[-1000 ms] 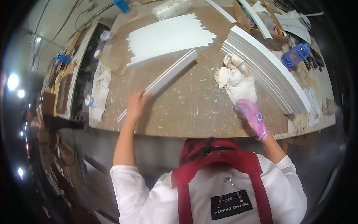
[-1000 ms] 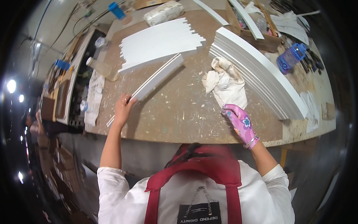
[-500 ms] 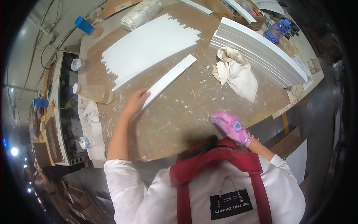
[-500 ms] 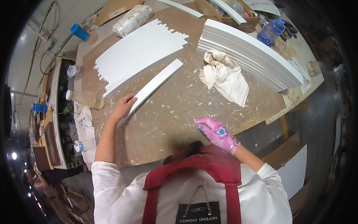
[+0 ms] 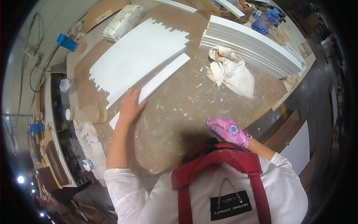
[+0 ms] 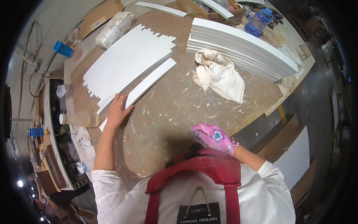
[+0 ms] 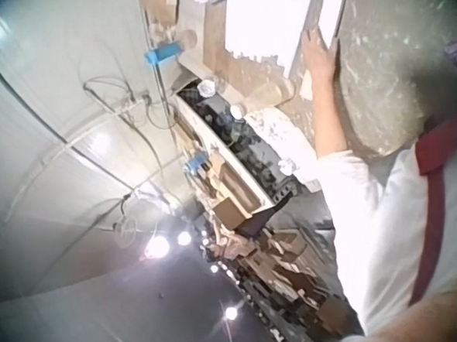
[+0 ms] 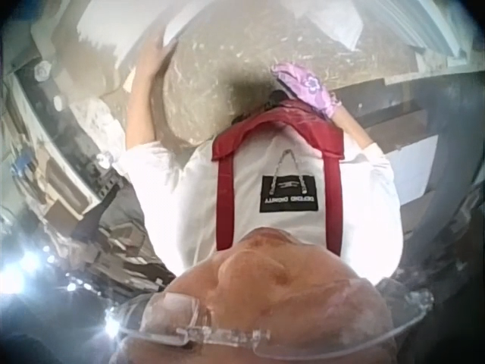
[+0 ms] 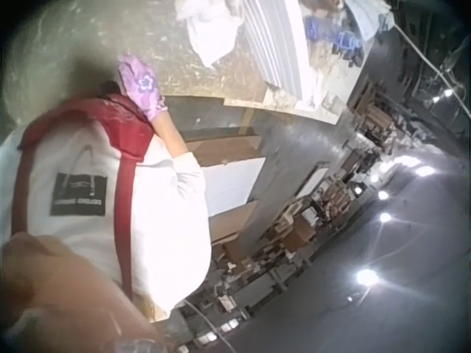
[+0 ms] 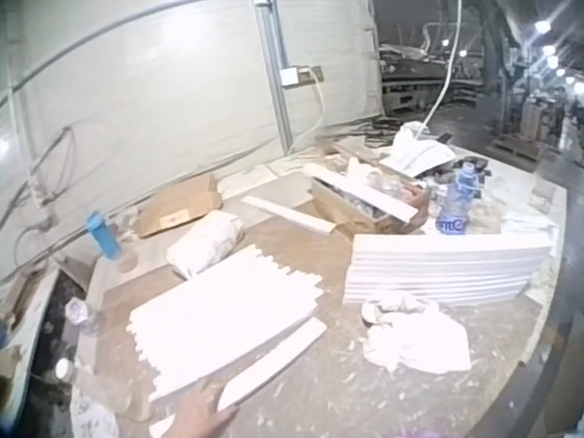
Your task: The person wipes white wooden strips and trim pieces with a cloth moistened from a clear bottle. They wipe the front, sides, and edges of each piece before stacking them on the workbench.
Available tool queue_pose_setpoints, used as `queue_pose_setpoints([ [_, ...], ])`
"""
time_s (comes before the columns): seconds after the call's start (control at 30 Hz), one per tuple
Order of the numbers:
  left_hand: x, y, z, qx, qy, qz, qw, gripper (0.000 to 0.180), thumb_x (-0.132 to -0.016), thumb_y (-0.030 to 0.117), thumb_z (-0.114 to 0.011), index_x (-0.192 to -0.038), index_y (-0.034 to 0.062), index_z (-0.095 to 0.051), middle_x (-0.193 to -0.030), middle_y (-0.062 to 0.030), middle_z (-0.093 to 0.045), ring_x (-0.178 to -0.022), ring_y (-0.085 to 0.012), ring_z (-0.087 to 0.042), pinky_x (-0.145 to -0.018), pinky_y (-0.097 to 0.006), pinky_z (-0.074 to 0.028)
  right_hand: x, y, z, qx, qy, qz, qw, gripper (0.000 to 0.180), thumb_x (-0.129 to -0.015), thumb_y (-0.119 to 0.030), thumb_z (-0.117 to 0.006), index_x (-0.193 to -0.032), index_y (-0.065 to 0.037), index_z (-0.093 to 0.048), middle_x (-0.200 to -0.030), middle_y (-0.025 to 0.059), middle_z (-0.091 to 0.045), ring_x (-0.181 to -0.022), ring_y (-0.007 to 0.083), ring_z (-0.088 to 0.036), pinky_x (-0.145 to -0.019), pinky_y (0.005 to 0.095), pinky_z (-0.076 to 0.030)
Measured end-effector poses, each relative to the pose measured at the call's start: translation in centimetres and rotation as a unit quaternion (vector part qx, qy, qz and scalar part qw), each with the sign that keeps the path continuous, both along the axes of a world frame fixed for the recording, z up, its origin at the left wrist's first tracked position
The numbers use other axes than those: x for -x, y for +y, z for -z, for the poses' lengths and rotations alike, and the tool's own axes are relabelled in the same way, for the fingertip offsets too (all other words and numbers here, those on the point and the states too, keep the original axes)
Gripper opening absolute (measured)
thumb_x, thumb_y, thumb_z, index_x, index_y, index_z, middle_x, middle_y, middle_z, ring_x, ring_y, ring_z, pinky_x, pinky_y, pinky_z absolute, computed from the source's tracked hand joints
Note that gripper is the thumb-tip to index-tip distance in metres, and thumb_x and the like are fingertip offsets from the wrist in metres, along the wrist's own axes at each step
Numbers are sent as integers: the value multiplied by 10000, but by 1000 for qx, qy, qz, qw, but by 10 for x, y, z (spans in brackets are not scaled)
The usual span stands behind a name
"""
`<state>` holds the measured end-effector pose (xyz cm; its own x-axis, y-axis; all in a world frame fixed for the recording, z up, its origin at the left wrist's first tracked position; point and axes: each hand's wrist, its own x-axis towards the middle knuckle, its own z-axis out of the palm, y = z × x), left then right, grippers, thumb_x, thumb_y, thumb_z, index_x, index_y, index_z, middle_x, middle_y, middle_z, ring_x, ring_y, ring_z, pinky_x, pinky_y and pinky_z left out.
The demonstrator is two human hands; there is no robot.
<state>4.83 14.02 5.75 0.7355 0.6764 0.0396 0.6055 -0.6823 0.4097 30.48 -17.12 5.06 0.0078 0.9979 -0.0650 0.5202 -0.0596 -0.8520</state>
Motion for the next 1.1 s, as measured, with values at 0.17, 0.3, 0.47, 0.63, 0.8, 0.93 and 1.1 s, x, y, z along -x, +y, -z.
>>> queue_pose_setpoints([
  [0.17, -8, 4, 5, -35, -19, -7, 999, 468, -745, 142, -739, -1163, 30, -561, -1072, -150, -541, -981, -353, -557, -831, -402, -469, -3, 3, 3, 16, 10, 18, 1000, 229, -938, -124, -510, -1135, -34, -581, -1012, 153, -628, -905, 324, -619, -803, 387, -502],
  [0.3, -12, 4, 12, -62, -30, -3, 998, 451, -744, 137, -720, -1151, 14, -571, -1088, -163, -549, -1000, -359, -555, -852, -418, -470, -8, 3, 2, -19, -38, 18, 999, 225, -933, -120, -513, -1127, -38, -593, -1010, 164, -645, -929, 332, -624, -829, 390, -502],
  [0.47, -10, 8, 27, -134, -66, -4, 989, 430, -749, 140, -703, -1145, 21, -586, -1066, -182, -582, -984, -356, -566, -845, -424, -470, -13, 5, -5, -3, -15, 77, 997, 212, -936, -119, -522, -1088, -5, -615, -1036, 171, -656, -967, 323, -628, -879, 374, -493],
  [0.63, -25, 3, 20, -135, -109, 11, 985, 375, -726, 114, -733, -1068, 43, -596, -1053, -150, -596, -944, -336, -577, -799, -426, -467, -26, -5, 3, 44, 78, 141, 986, 215, -911, -70, -529, -1090, 8, -618, -1063, 157, -659, -989, 269, -631, -891, 343, -476],
  [0.8, -19, -2, 28, -204, -126, -15, 971, 399, -723, 103, -734, -1096, 86, -592, -1072, -121, -589, -983, -310, -567, -809, -415, -442, -59, 19, -22, -12, -99, 184, 978, 288, -896, -63, -516, -1170, -6, -584, -1094, 142, -630, -1012, 265, -610, -917, 333, -448],
  [0.93, -22, -3, 31, -207, -127, -30, 969, 419, -722, 107, -739, -1116, 111, -595, -1103, -100, -580, -1036, -285, -553, -844, -409, -414, -105, 35, -20, -34, -188, 215, 958, 434, -894, -99, -540, -1317, -17, -486, -1300, 178, -535, -1225, 304, -501, -1035, 360, -368],
  [1.1, -24, -4, 36, -220, -121, -36, 967, 420, -725, 114, -741, -1119, 117, -595, -1110, -84, -579, -1049, -265, -554, -856, -408, -404, -133, 66, 8, -81, -404, 153, 898, 572, -884, -163, -582, -1401, -4, -393, -1412, 204, -427, -1326, 346, -384, -1108, 413, -278],
])
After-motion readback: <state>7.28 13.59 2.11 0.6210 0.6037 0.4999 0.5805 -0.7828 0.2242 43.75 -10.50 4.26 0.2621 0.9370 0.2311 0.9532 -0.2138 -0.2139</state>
